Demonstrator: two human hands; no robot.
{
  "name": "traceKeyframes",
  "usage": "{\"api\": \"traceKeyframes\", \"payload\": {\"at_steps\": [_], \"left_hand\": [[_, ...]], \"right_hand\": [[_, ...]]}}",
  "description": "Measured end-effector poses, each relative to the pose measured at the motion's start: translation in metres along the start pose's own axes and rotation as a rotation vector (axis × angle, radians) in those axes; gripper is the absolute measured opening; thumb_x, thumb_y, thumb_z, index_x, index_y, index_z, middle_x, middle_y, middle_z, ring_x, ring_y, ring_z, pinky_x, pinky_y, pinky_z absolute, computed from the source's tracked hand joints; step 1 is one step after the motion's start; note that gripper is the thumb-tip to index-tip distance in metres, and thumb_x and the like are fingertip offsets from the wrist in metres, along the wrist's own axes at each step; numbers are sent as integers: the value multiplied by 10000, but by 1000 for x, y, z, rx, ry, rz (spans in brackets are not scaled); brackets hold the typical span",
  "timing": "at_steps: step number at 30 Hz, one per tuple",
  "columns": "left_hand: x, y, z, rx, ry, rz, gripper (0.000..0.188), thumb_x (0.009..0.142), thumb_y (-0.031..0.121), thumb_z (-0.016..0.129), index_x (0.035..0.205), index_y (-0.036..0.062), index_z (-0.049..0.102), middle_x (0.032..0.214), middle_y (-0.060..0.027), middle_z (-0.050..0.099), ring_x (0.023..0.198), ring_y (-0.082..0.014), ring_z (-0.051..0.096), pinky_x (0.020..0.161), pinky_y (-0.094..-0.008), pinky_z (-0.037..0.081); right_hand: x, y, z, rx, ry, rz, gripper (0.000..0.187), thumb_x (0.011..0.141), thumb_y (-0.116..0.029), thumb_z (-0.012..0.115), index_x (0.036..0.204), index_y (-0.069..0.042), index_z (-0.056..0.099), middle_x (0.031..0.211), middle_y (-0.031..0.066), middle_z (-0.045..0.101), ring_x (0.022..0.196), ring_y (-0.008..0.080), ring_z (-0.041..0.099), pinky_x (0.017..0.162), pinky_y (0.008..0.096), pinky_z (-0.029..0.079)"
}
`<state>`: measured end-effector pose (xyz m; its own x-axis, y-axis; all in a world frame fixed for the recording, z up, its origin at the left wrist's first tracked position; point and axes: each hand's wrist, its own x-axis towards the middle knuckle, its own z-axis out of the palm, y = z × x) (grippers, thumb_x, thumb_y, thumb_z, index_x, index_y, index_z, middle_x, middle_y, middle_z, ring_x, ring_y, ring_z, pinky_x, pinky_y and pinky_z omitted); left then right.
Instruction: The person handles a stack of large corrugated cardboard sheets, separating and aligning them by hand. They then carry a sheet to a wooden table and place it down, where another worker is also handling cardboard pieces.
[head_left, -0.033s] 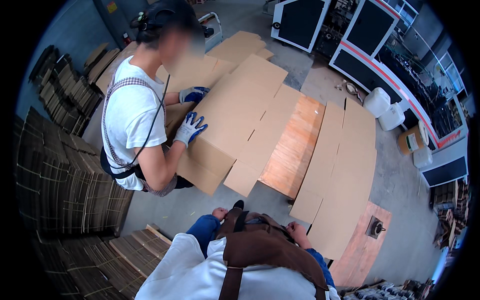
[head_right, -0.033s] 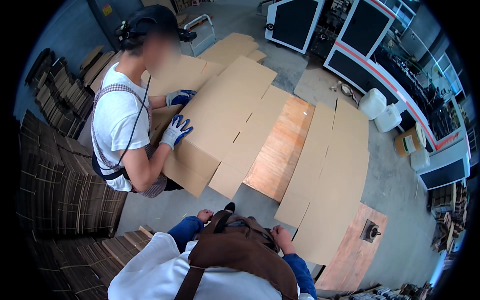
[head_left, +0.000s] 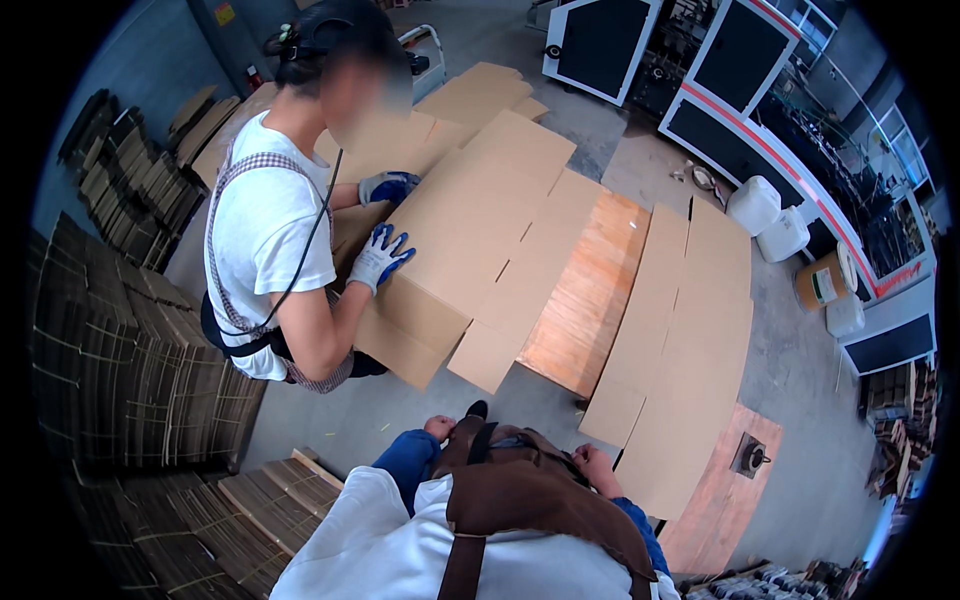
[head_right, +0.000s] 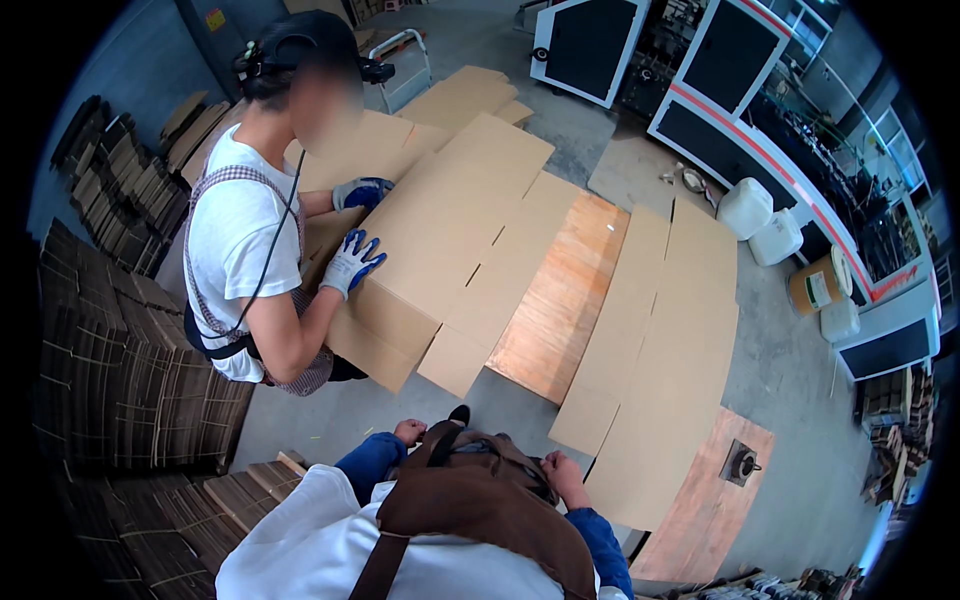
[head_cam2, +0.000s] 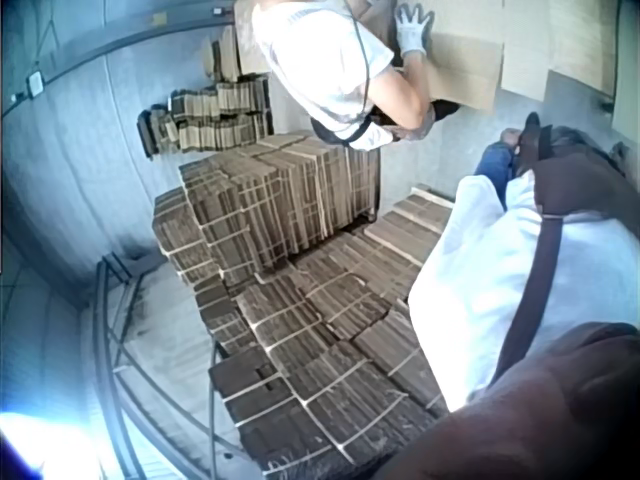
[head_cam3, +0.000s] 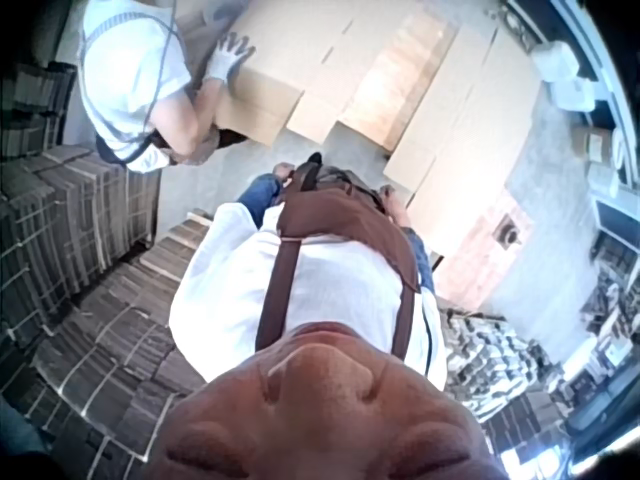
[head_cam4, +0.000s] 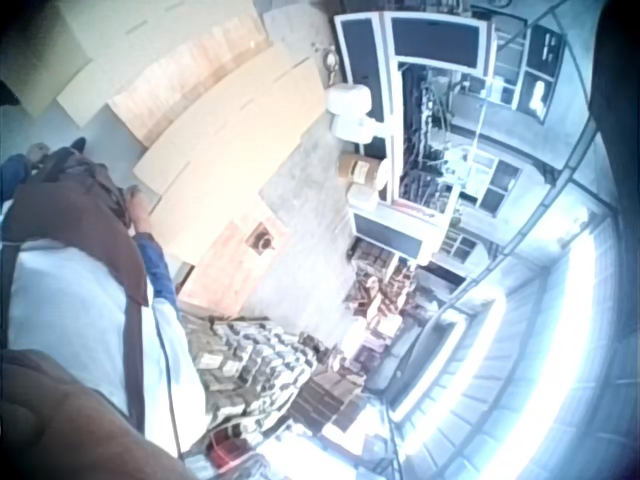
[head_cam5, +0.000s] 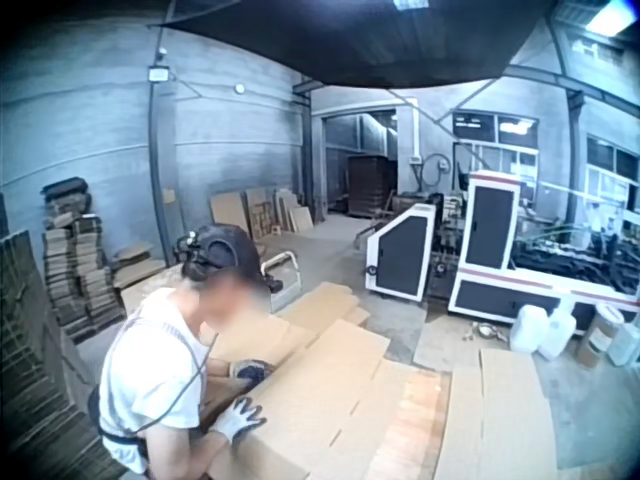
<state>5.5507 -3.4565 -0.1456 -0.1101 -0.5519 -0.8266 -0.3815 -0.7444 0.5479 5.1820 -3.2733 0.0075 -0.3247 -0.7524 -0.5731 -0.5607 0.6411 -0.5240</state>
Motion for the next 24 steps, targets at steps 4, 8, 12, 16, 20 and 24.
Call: {"api": "traceKeyframes", "payload": {"at_steps": [4, 8, 12, 16, 20, 24], "left_hand": [[-3, 1, 1, -12, -1, 5, 148, 934, 112, 615, 969, -7, 695, 768, -83, 691, 610, -161, 629, 589, -316, 521], [2, -2, -13, -26, 4, -5, 149, 929, 117, 611, 944, 7, 710, 774, -79, 698, 608, -163, 630, 586, -315, 519], [24, 1, -27, 314, -105, 107, 304, 946, 291, 558, 913, 42, 730, 798, -85, 713, 643, -180, 645, 612, -345, 527], [32, -7, -24, 506, -325, 245, 279, 927, 278, 571, 875, 51, 725, 802, -57, 709, 694, -170, 633, 652, -330, 513], [12, 21, -13, 564, -394, 426, 141, 920, 159, 602, 914, 37, 672, 775, -52, 670, 680, -154, 599, 628, -294, 479], [-36, 105, 57, 821, -474, 787, 113, 959, 127, 574, 958, 23, 617, 756, -83, 630, 689, -182, 594, 656, -327, 494]], "right_hand": [[3, 12, 13, -29, 59, -29, 316, 881, -317, 689, 1010, -29, 668, 858, 185, 707, 805, 349, 685, 743, 419, 533], [0, 2, 20, -23, 46, -18, 316, 885, -309, 685, 1016, -22, 664, 882, 193, 707, 823, 351, 686, 757, 419, 533], [-12, -4, 18, 44, 43, 32, 314, 894, -312, 666, 1009, -21, 663, 895, 204, 703, 843, 366, 681, 761, 439, 529], [-36, 14, 26, 67, 111, 24, 316, 903, -333, 642, 997, -31, 659, 885, 203, 698, 848, 392, 667, 754, 480, 517], [-86, 21, 19, 253, 188, 221, 315, 899, -340, 635, 998, -42, 657, 905, 210, 697, 869, 405, 658, 780, 478, 511], [-161, 75, 57, 400, 268, 448, 323, 894, -348, 635, 1005, -46, 666, 934, 209, 700, 897, 401, 661, 796, 475, 516]]}}
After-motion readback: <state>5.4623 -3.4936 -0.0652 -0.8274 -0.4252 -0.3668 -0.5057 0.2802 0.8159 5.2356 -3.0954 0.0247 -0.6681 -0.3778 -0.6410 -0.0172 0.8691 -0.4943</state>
